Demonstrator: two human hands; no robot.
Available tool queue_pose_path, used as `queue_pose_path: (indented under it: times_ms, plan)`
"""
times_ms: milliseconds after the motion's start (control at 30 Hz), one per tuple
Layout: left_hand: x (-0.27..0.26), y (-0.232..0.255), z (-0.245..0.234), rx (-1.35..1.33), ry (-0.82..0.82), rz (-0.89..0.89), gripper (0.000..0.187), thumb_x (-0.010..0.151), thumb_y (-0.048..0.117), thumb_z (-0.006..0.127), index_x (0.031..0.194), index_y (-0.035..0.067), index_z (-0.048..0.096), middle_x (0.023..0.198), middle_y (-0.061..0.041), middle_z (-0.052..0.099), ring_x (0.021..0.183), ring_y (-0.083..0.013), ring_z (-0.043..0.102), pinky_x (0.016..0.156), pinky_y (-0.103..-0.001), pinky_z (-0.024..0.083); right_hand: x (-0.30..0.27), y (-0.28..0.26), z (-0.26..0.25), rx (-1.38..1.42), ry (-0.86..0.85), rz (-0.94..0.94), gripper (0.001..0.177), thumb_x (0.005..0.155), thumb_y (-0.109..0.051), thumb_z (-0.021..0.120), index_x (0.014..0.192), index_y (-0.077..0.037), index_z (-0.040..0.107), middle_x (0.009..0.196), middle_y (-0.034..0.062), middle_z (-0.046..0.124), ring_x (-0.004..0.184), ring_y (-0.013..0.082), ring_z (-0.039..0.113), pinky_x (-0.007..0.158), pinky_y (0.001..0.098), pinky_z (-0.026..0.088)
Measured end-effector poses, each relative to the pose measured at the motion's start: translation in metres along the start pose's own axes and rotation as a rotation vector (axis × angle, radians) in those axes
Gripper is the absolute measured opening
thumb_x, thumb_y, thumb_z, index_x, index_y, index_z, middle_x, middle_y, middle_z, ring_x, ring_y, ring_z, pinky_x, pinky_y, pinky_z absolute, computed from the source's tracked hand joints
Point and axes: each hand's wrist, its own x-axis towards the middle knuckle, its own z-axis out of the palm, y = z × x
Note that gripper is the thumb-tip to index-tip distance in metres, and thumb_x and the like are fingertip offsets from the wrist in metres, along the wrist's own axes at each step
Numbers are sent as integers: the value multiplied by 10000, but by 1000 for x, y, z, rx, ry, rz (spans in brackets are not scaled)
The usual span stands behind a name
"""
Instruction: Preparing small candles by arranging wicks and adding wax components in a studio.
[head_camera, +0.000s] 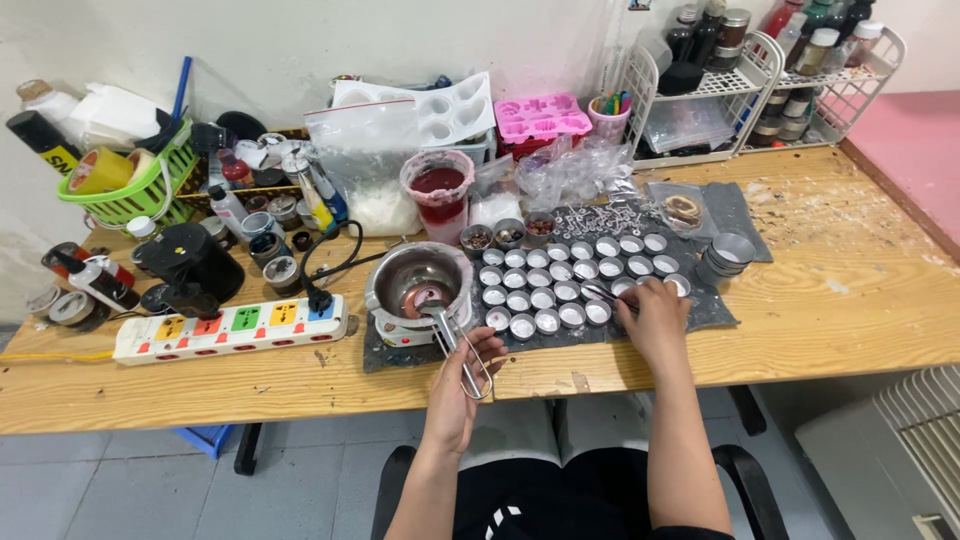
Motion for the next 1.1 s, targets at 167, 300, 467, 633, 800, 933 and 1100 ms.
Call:
queue_pose_path:
  times_ms: [167, 300, 467, 633, 800, 933, 1100]
  plan:
    - [5, -7, -5, -33, -13, 19, 474, 1088, 329, 345, 1290, -10, 607, 1154, -128, 689, 1139, -221, 663, 1039, -373, 518, 1, 11, 6, 96, 56, -33, 142, 880, -195, 771, 944, -68, 759, 1002, 65, 713, 1004, 288, 605, 903, 465, 399]
    - [2, -2, 1, -12, -2, 29, 484, 1084, 338, 342, 1289, -13, 606, 1147, -133, 687, 1132, -226, 665, 1040, -383, 521, 0, 25, 7, 606, 241, 74, 115, 954, -137, 735, 1017, -41, 735, 943, 68, 745, 832, 174, 706, 764, 328, 534]
    - [4, -3, 2, 9, 20, 18, 489, 1082, 342, 343, 1294, -14, 603, 1141, -135, 683, 1126, -222, 665, 1033, -382, 527, -7, 51, -7, 732, 508, 307, 117, 992, -105, 782, 1047, -3, 765, 884, 76, 721, 743, 106, 603, 655, 254, 479]
    - [6, -6, 4, -17, 26, 23, 478, 1080, 334, 348, 1294, -11, 601, 1143, -134, 679, 1122, -224, 660, 1026, -382, 522, -19, 42, -29, 529, 540, 191, 113, 957, -76, 796, 1002, 23, 763, 884, 91, 714, 705, 130, 614, 650, 267, 486]
    - [4, -5, 5, -4, 33, 39, 479, 1083, 340, 349, 1288, -14, 599, 1145, -140, 674, 1131, -228, 659, 1031, -393, 525, -33, 32, -34, 423, 430, 67, 91, 911, -50, 797, 976, 9, 772, 930, 116, 747, 751, 170, 671, 694, 298, 528]
    - [5, -7, 4, -2, 33, 48, 477, 1080, 339, 351, 1289, -13, 597, 1148, -139, 674, 1138, -227, 655, 1030, -398, 519, -34, 27, -29, 475, 387, 14, 101, 903, -47, 791, 990, 2, 775, 943, 107, 753, 782, 175, 696, 709, 297, 540]
    - [5, -8, 2, -3, 32, 44, 475, 1081, 338, 351, 1295, -8, 596, 1158, -140, 667, 1142, -234, 648, 1033, -400, 516, -35, 30, -21, 417, 461, 93, 98, 911, -37, 787, 989, 17, 763, 943, 130, 743, 794, 209, 708, 723, 314, 542]
